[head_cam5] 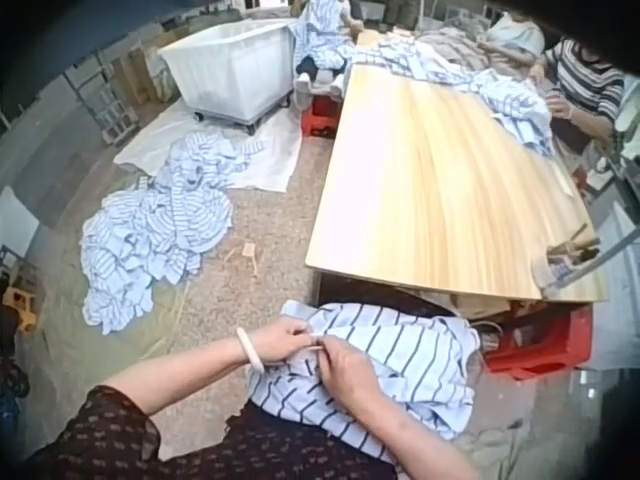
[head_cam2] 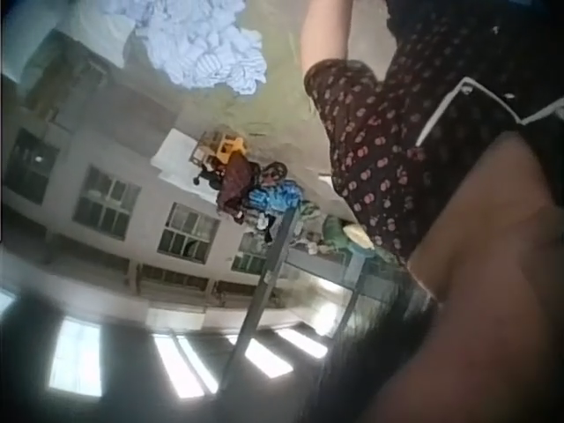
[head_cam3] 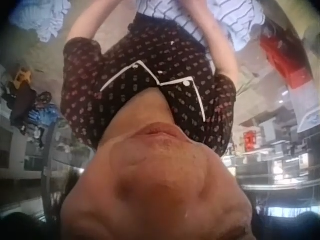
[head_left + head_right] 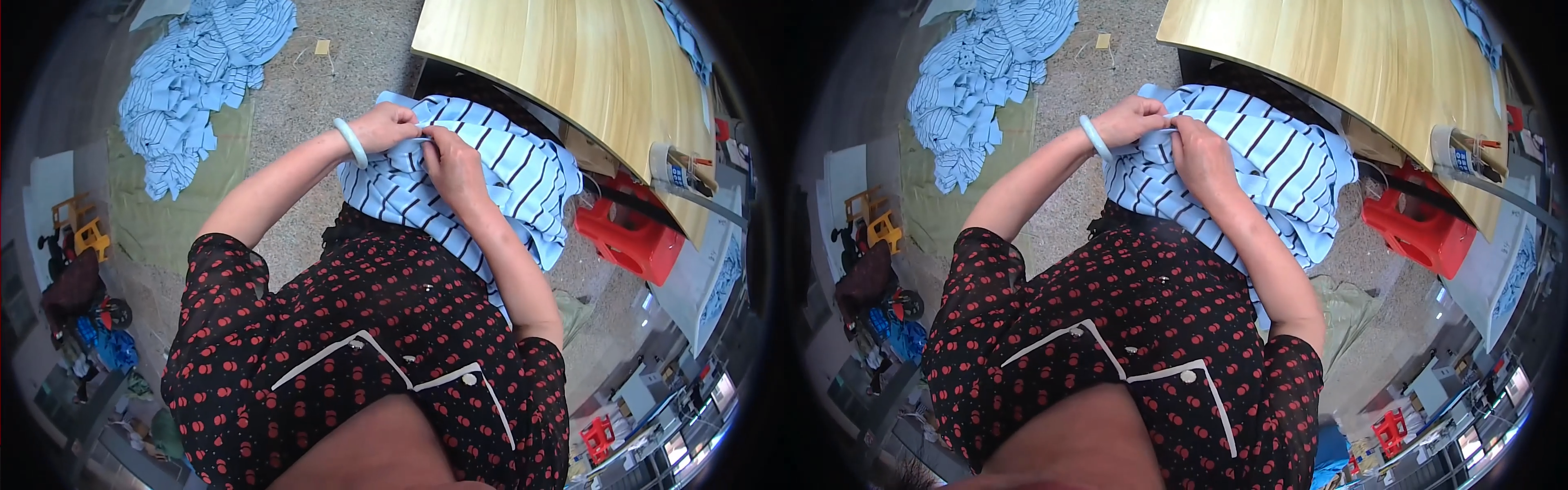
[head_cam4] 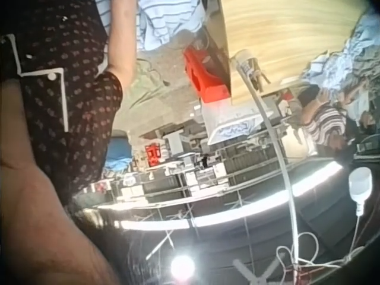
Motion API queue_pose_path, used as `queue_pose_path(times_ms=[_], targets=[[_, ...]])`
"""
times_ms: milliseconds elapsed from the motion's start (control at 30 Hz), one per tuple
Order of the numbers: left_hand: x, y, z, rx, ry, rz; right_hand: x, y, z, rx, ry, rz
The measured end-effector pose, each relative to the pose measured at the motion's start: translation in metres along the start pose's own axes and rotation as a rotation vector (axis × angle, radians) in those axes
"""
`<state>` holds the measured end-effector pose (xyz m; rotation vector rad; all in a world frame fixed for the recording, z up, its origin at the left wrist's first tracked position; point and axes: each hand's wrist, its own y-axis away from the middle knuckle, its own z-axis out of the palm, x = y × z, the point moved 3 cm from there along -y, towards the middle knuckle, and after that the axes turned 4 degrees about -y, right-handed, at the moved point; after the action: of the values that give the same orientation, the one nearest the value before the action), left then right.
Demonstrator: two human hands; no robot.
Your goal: Inspecting and checking blue and white striped fabric garments in a sewing factory.
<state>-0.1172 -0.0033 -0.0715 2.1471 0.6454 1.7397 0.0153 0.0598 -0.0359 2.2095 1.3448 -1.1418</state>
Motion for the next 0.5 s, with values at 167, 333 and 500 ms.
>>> queue_pose_path(times_ms=[167, 333, 500], targets=[[0.009, 0.006, 0.005, 0.093, -0.246, 0.106, 0.005, 0.007, 0.001, -0.001, 0.096, -0.072], [0.022, 0.022, 0.013, 0.161, -0.513, 0.295, 0.001, 0.009, -0.002, 0.010, 0.182, -0.097], [0.016, 0.025, 0.022, 0.299, -0.662, 0.388, 0.000, 0.006, -0.002, -0.006, 0.229, -0.115]])
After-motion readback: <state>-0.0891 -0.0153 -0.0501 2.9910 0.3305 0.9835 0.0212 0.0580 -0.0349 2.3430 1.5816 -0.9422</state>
